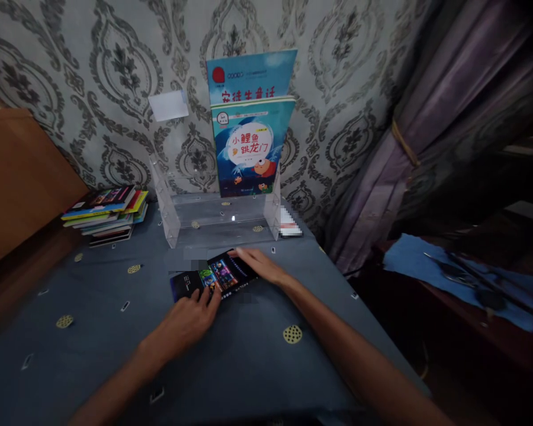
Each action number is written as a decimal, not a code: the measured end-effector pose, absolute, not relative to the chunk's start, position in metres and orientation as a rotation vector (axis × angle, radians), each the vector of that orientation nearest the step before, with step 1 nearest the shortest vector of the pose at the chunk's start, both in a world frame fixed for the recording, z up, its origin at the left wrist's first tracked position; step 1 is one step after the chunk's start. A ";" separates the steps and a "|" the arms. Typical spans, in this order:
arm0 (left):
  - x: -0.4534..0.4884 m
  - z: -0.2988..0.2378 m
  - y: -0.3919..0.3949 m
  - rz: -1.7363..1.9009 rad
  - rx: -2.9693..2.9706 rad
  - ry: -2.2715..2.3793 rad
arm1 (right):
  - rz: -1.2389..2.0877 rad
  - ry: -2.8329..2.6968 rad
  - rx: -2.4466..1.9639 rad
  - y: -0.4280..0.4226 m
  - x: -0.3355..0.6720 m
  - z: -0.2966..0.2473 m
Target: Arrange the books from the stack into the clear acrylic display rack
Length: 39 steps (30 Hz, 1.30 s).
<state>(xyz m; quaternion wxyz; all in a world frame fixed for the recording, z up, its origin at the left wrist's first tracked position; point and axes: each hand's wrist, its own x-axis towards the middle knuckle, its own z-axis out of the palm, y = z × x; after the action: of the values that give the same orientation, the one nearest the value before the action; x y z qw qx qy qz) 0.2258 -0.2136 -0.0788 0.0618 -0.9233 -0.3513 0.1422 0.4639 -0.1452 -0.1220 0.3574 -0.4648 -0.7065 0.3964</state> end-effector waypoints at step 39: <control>0.181 -0.098 -0.156 -0.426 -2.738 -1.825 | 0.987 -1.274 -1.205 -0.134 0.461 -0.161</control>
<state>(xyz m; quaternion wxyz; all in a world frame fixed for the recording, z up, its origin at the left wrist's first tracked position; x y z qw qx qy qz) 0.1810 -0.1561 -0.0977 -0.0879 -0.8220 -0.5479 -0.1278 0.4611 -0.1342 -0.1607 0.5351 -0.5059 -0.5349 0.4142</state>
